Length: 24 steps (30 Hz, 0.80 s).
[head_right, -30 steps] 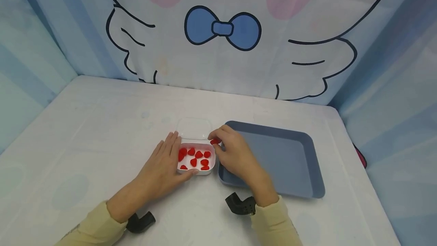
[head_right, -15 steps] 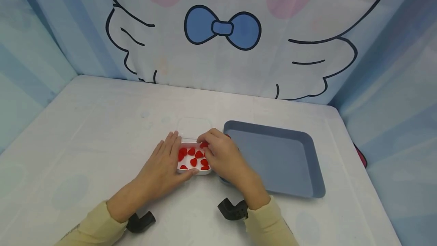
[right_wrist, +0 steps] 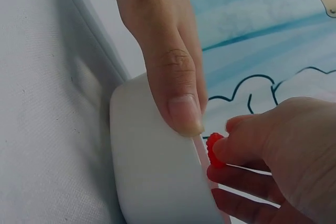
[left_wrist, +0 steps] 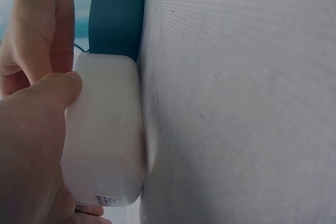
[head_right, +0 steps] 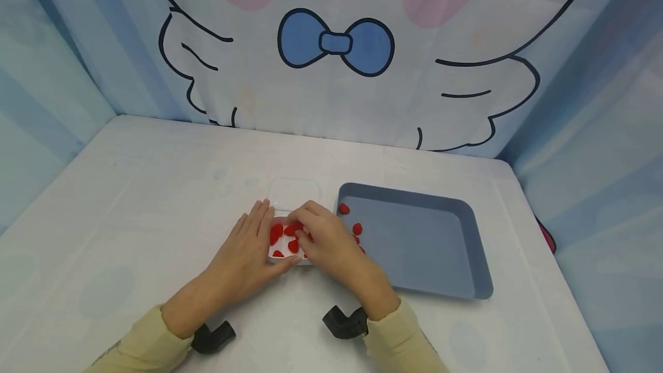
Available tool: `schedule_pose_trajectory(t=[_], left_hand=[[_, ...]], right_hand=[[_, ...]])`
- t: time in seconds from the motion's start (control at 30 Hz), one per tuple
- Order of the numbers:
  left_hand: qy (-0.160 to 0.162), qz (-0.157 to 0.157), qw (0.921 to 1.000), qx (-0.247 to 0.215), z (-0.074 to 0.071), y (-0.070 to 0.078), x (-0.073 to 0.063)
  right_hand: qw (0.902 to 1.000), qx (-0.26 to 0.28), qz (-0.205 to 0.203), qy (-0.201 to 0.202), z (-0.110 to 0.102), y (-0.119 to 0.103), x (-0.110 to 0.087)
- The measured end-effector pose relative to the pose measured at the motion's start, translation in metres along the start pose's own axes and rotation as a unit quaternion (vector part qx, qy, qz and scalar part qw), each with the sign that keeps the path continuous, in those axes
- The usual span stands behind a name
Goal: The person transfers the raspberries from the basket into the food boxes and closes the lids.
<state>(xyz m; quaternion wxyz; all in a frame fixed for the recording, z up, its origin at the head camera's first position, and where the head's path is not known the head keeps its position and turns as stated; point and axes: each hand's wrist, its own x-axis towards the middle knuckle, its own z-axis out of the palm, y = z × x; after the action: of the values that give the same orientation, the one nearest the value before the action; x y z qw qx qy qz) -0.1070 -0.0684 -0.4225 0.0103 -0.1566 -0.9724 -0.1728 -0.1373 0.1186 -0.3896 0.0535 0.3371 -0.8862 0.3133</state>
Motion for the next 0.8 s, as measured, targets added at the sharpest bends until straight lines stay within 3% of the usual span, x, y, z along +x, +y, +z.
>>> schedule_pose_trajectory(t=[0.8], left_hand=[[0.004,-0.001,1.0000,-0.007,-0.001,-0.001,-0.001]], right_hand=[[0.9992,0.038,-0.013,-0.007,0.011,0.003,0.001]])
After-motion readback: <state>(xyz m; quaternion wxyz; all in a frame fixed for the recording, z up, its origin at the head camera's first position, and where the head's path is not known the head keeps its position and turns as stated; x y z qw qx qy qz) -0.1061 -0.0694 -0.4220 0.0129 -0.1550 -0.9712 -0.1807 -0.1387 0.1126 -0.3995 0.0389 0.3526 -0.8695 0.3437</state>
